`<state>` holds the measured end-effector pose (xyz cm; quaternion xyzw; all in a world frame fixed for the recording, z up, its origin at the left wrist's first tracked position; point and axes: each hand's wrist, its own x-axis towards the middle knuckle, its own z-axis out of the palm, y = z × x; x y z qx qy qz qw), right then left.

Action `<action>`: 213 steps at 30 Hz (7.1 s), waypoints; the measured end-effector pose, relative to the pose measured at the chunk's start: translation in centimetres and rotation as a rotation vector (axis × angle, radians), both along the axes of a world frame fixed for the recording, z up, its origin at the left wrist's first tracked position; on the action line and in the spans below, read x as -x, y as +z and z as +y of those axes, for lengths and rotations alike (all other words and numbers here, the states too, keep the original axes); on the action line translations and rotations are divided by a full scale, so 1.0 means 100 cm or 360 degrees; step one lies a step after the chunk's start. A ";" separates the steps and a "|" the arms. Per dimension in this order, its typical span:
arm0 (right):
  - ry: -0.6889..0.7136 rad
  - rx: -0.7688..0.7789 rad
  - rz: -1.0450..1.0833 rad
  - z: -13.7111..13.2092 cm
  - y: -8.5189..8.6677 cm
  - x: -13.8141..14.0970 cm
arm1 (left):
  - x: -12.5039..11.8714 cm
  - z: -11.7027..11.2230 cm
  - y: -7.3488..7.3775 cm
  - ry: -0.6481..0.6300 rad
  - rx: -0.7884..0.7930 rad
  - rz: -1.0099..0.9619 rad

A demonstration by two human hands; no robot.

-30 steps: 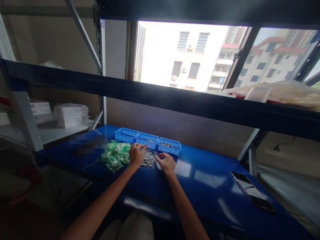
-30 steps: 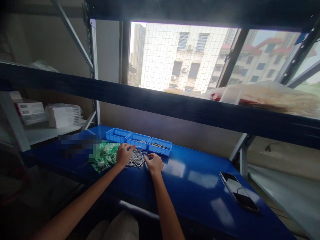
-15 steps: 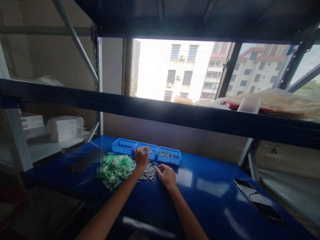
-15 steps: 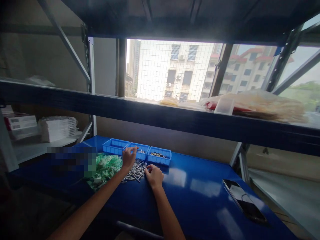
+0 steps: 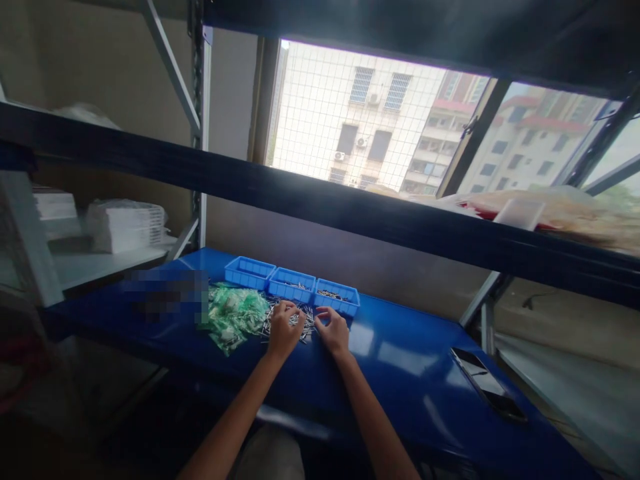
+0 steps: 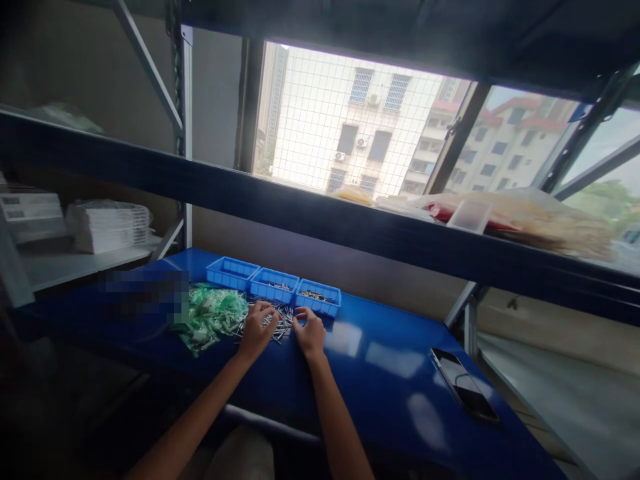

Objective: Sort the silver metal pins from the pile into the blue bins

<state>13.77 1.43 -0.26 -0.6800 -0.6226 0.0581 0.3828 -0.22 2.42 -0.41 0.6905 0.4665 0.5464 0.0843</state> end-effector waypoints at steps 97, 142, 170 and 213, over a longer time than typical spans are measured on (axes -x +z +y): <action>0.0369 -0.0092 -0.0200 -0.015 -0.005 -0.004 | -0.007 -0.016 -0.001 0.0175 0.0084 0.0459; 0.0628 -0.0359 0.0475 -0.014 -0.005 -0.005 | -0.008 -0.021 -0.005 -0.0113 -0.0067 0.0721; 0.0477 -0.0360 0.0518 -0.005 -0.014 -0.010 | -0.007 -0.027 0.002 -0.0078 -0.0338 0.0484; 0.0819 -0.0187 0.0839 -0.029 0.011 0.006 | -0.009 -0.026 0.001 -0.0148 -0.0235 0.0463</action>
